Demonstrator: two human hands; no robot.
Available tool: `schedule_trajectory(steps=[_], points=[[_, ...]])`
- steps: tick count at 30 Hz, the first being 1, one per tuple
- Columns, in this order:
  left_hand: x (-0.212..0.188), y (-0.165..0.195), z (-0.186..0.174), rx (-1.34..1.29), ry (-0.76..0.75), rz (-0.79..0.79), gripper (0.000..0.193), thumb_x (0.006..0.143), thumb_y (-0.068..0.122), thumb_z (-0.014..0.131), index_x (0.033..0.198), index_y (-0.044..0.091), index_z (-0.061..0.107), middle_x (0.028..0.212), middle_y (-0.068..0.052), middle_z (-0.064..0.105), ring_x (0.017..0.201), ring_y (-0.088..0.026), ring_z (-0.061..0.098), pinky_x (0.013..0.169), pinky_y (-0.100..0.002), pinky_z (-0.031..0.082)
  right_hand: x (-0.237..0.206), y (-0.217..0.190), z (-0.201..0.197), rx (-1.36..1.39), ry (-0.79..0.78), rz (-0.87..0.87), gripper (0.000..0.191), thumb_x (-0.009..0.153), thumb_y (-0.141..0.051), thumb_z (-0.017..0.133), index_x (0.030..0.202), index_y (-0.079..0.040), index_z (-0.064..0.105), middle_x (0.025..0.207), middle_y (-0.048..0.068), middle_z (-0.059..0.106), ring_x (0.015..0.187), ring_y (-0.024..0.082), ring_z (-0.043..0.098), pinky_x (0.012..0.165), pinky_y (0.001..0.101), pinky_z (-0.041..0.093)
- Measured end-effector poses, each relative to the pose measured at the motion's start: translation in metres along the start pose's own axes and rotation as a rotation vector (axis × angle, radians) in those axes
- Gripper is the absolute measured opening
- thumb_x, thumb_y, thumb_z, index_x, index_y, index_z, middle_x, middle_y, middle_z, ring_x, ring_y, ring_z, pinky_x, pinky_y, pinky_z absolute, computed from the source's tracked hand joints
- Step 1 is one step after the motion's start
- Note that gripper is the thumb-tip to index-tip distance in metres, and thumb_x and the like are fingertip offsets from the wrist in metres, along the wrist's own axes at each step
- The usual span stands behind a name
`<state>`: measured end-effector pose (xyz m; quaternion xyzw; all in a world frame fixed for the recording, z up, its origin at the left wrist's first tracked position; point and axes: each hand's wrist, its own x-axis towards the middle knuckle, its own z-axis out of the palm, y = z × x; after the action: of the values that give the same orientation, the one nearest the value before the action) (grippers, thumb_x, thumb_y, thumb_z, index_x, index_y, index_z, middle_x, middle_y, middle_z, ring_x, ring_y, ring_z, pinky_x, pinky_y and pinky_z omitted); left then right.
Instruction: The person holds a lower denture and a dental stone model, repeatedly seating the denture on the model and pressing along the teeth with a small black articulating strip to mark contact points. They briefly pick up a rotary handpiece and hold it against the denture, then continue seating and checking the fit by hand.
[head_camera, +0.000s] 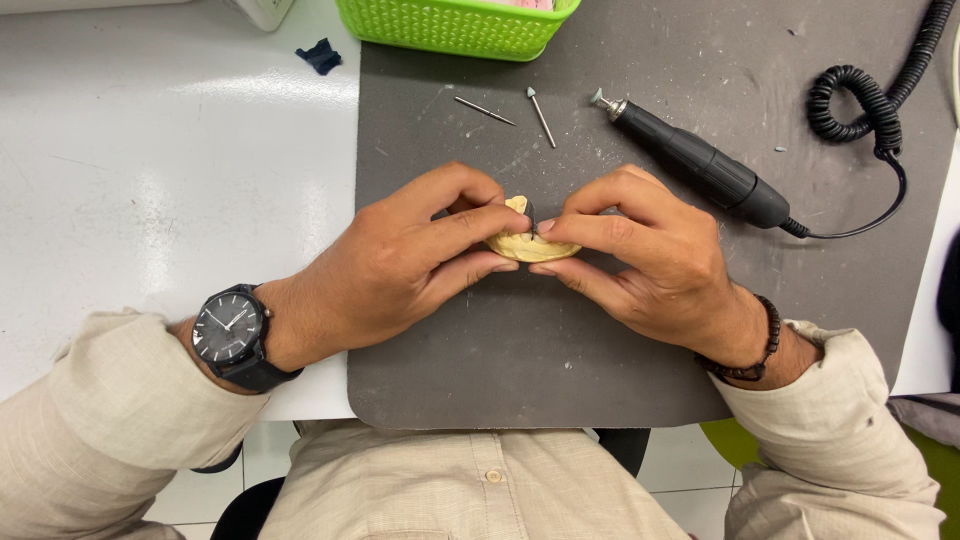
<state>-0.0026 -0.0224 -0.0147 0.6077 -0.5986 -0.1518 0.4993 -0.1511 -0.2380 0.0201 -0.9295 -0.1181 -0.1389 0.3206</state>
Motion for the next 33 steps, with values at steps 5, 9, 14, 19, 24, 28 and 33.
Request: schedule_trajectory(steps=[5, 9, 14, 19, 24, 28, 33], points=[[-0.001, 0.001, 0.001, -0.001, 0.001, -0.003, 0.033, 0.097, 0.01, 0.076, 0.128, 0.003, 0.065, 0.118, -0.009, 0.06, 0.1, -0.016, 0.069, 0.085, -0.025, 0.062, 0.0, 0.001, 0.0, 0.009, -0.002, 0.004, 0.037, 0.084, -0.014, 0.092, 0.113, -0.008, 0.07, 0.101, 0.005, 0.069, 0.088, 0.018, 0.066, 0.071, 0.0291, 0.055], [0.0, 0.002, 0.001, -0.002, 0.005, -0.01, 0.033, 0.098, 0.01, 0.076, 0.128, 0.002, 0.066, 0.118, -0.008, 0.06, 0.1, -0.016, 0.069, 0.084, -0.024, 0.062, 0.001, 0.001, 0.0, 0.018, -0.001, -0.009, 0.037, 0.082, -0.015, 0.092, 0.112, -0.008, 0.07, 0.1, 0.005, 0.069, 0.088, 0.018, 0.066, 0.071, 0.0298, 0.054], [0.0, 0.004, -0.001, -0.001, 0.003, -0.017, 0.032, 0.097, 0.01, 0.076, 0.127, 0.003, 0.067, 0.116, -0.009, 0.061, 0.098, -0.016, 0.069, 0.082, -0.025, 0.062, 0.002, -0.002, 0.0, 0.032, 0.004, 0.014, 0.036, 0.082, -0.013, 0.093, 0.11, -0.007, 0.071, 0.1, 0.006, 0.069, 0.088, 0.018, 0.066, 0.072, 0.029, 0.054], [-0.001, 0.005, 0.0, 0.082, -0.014, 0.089, 0.025, 0.095, 0.012, 0.076, 0.118, 0.005, 0.07, 0.109, -0.008, 0.062, 0.096, -0.021, 0.066, 0.082, -0.033, 0.056, 0.005, -0.001, -0.003, 0.044, -0.083, 0.023, 0.032, 0.078, -0.011, 0.091, 0.103, -0.007, 0.071, 0.102, 0.005, 0.069, 0.09, 0.02, 0.066, 0.073, 0.0305, 0.053], [-0.006, 0.005, 0.0, 0.097, -0.124, 0.125, 0.017, 0.094, 0.007, 0.069, 0.111, 0.003, 0.07, 0.103, -0.008, 0.061, 0.095, -0.024, 0.063, 0.083, -0.037, 0.053, 0.008, -0.002, -0.006, 0.015, -0.253, -0.003, 0.03, 0.072, -0.017, 0.091, 0.095, -0.01, 0.073, 0.099, 0.002, 0.067, 0.087, 0.023, 0.061, 0.075, 0.0349, 0.05], [-0.007, 0.01, 0.003, 0.052, -0.142, 0.107, 0.015, 0.096, 0.008, 0.069, 0.109, 0.002, 0.069, 0.101, -0.008, 0.061, 0.093, -0.024, 0.063, 0.081, -0.037, 0.053, 0.007, -0.008, -0.002, 0.071, -0.232, 0.061, 0.026, 0.074, -0.012, 0.089, 0.091, -0.01, 0.07, 0.096, 0.001, 0.066, 0.087, 0.021, 0.062, 0.077, 0.0348, 0.05], [-0.004, 0.016, 0.002, 0.109, -0.158, 0.229, 0.017, 0.088, 0.005, 0.071, 0.101, -0.006, 0.069, 0.1, -0.012, 0.063, 0.093, -0.028, 0.064, 0.085, -0.039, 0.054, 0.005, -0.017, 0.006, 0.103, -0.271, 0.183, 0.027, 0.07, -0.009, 0.085, 0.086, -0.008, 0.063, 0.091, 0.003, 0.064, 0.084, 0.022, 0.063, 0.072, 0.037, 0.048]])
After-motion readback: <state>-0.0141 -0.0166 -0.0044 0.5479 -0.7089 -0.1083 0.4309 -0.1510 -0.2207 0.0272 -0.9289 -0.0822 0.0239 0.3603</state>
